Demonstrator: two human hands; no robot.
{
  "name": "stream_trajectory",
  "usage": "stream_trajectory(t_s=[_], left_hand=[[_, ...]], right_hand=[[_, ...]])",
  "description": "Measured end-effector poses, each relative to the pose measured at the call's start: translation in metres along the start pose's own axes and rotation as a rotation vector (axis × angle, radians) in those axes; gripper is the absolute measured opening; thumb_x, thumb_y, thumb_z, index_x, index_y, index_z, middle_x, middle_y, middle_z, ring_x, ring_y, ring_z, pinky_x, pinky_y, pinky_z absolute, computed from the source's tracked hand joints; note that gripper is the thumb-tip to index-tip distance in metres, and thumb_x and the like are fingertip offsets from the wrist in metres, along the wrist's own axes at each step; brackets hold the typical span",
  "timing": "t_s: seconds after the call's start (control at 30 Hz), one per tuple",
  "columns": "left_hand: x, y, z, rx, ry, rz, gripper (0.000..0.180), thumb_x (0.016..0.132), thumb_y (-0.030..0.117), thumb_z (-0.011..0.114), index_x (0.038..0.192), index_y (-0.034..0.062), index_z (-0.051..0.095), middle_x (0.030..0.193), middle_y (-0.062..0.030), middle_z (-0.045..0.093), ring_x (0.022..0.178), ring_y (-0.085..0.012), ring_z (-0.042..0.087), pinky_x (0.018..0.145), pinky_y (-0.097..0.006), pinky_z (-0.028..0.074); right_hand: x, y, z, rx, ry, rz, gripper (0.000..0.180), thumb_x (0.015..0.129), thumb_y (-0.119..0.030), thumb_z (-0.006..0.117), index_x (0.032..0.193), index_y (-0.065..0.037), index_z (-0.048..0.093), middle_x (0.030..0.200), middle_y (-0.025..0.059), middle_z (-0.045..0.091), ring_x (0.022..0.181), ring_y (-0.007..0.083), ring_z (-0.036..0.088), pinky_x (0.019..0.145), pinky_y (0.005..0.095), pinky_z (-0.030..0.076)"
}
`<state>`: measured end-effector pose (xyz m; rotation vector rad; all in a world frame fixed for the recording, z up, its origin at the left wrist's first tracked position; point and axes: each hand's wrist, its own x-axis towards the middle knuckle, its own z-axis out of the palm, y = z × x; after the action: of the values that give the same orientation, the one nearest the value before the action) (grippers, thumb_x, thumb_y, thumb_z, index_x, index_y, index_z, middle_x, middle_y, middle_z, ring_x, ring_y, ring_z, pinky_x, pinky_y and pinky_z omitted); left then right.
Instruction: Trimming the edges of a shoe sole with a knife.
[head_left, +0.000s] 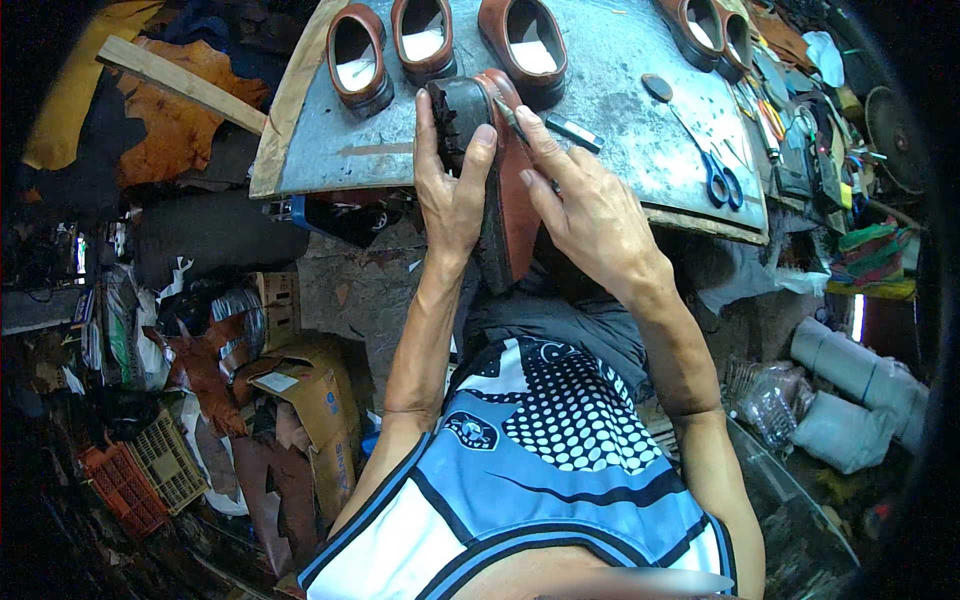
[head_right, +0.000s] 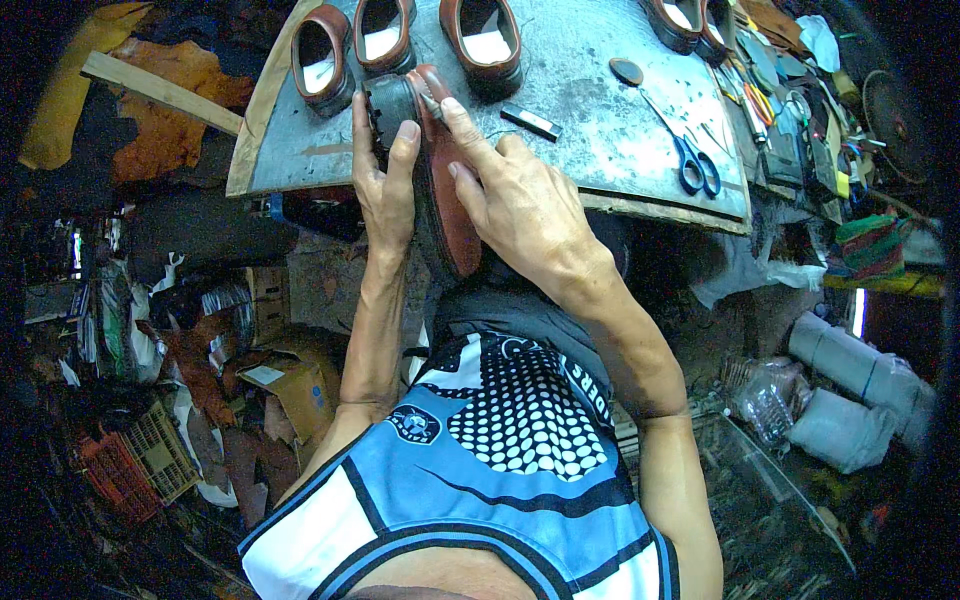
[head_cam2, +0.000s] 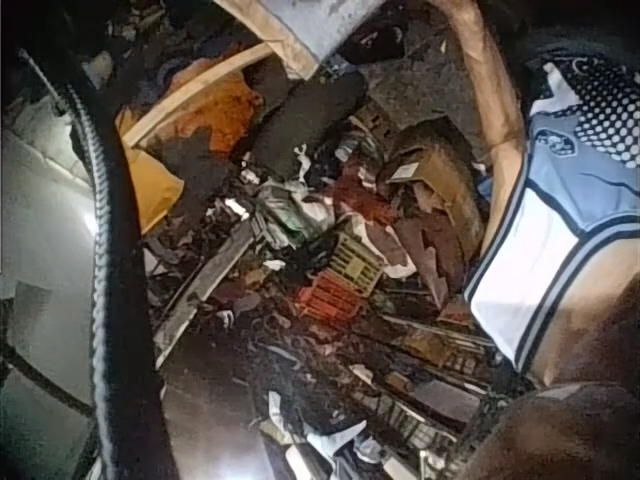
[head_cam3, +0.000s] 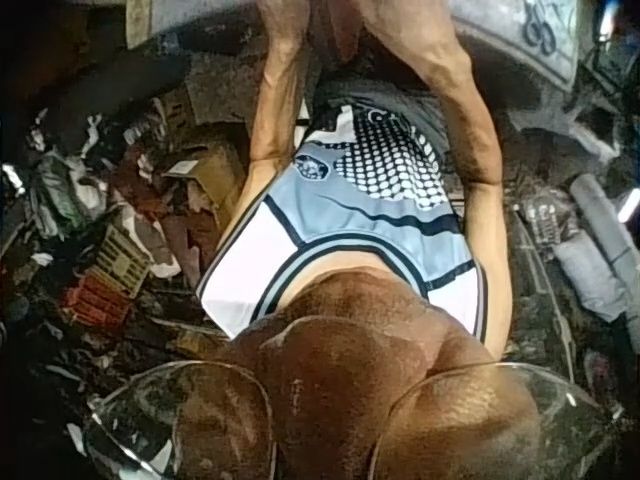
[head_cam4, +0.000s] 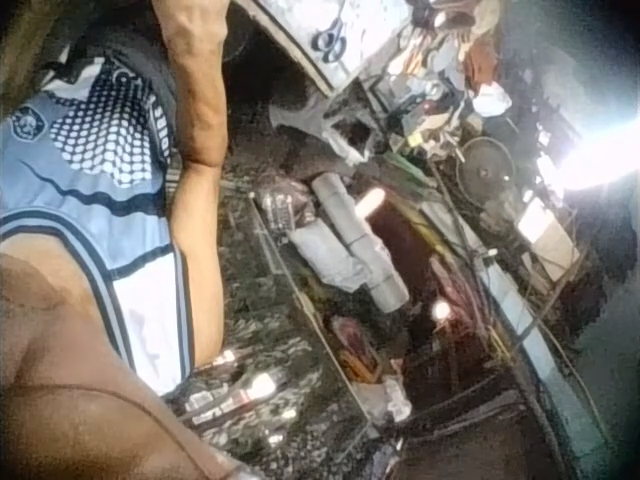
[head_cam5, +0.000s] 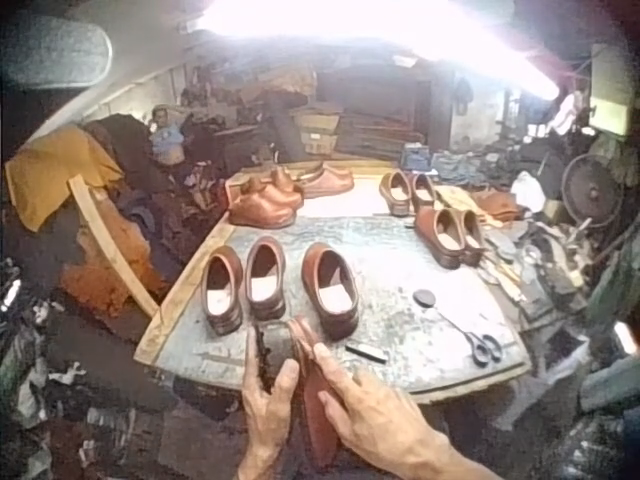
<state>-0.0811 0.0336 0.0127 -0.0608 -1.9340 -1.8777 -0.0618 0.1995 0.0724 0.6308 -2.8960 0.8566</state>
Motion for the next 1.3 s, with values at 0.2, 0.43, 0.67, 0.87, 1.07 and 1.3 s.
stream_trajectory(t_s=[0.2, 0.43, 0.67, 0.87, 1.07, 1.3], left_hand=[[0.001, 0.002, 0.003, 0.098, -0.010, 0.055, 0.088, 0.090, 0.041, 0.068, 0.151, -0.0105, 0.030, 0.140, -0.0316, 0.045, 0.127, -0.0368, 0.053, 0.108, -0.041, 0.043], [0.001, 0.005, 0.005, 0.039, -0.019, 0.008, 0.087, 0.091, 0.040, 0.067, 0.151, -0.0103, 0.029, 0.141, -0.0314, 0.044, 0.130, -0.0369, 0.051, 0.109, -0.043, 0.042], [0.003, -0.003, 0.006, -0.029, -0.015, 0.002, 0.088, 0.092, 0.042, 0.066, 0.151, -0.0117, 0.028, 0.132, -0.0285, 0.052, 0.117, -0.0307, 0.060, 0.099, -0.037, 0.049], [0.002, -0.006, 0.004, -0.066, -0.006, -0.082, 0.088, 0.096, 0.049, 0.059, 0.152, -0.0111, 0.026, 0.124, -0.0265, 0.058, 0.111, -0.0276, 0.062, 0.094, -0.034, 0.052], [0.004, -0.012, 0.006, -0.061, -0.009, -0.059, 0.085, 0.098, 0.050, 0.056, 0.151, -0.0103, 0.028, 0.123, -0.0250, 0.059, 0.110, -0.0254, 0.062, 0.093, -0.033, 0.052], [0.005, -0.011, 0.004, -0.105, -0.042, -0.137, 0.077, 0.100, 0.047, 0.055, 0.149, -0.0085, 0.033, 0.119, -0.0228, 0.061, 0.106, -0.0252, 0.065, 0.089, -0.033, 0.054]], right_hand=[[0.000, 0.002, -0.002, 0.030, -0.015, 0.037, 0.061, 0.101, -0.031, 0.054, 0.157, -0.022, 0.033, 0.097, 0.0233, 0.061, 0.082, 0.0428, 0.066, 0.074, 0.0507, 0.055], [-0.004, -0.001, -0.004, -0.007, -0.011, 0.030, 0.061, 0.101, -0.030, 0.055, 0.157, -0.022, 0.032, 0.099, 0.0238, 0.061, 0.082, 0.0438, 0.066, 0.074, 0.0512, 0.056], [-0.016, -0.009, 0.003, -0.059, -0.087, 0.113, 0.065, 0.100, -0.027, 0.059, 0.158, -0.021, 0.030, 0.098, 0.0223, 0.062, 0.082, 0.0404, 0.067, 0.071, 0.0488, 0.055], [-0.022, -0.008, 0.011, -0.026, -0.079, 0.107, 0.066, 0.100, -0.027, 0.058, 0.158, -0.020, 0.029, 0.102, 0.0225, 0.061, 0.085, 0.0407, 0.067, 0.073, 0.0490, 0.056], [-0.026, -0.007, 0.015, -0.034, -0.095, 0.120, 0.065, 0.100, -0.028, 0.058, 0.158, -0.020, 0.029, 0.103, 0.0220, 0.061, 0.087, 0.0407, 0.067, 0.075, 0.0484, 0.056], [-0.030, -0.007, 0.017, -0.021, -0.130, 0.145, 0.064, 0.101, -0.029, 0.057, 0.158, -0.020, 0.029, 0.101, 0.0214, 0.060, 0.086, 0.0393, 0.068, 0.075, 0.0482, 0.056]])
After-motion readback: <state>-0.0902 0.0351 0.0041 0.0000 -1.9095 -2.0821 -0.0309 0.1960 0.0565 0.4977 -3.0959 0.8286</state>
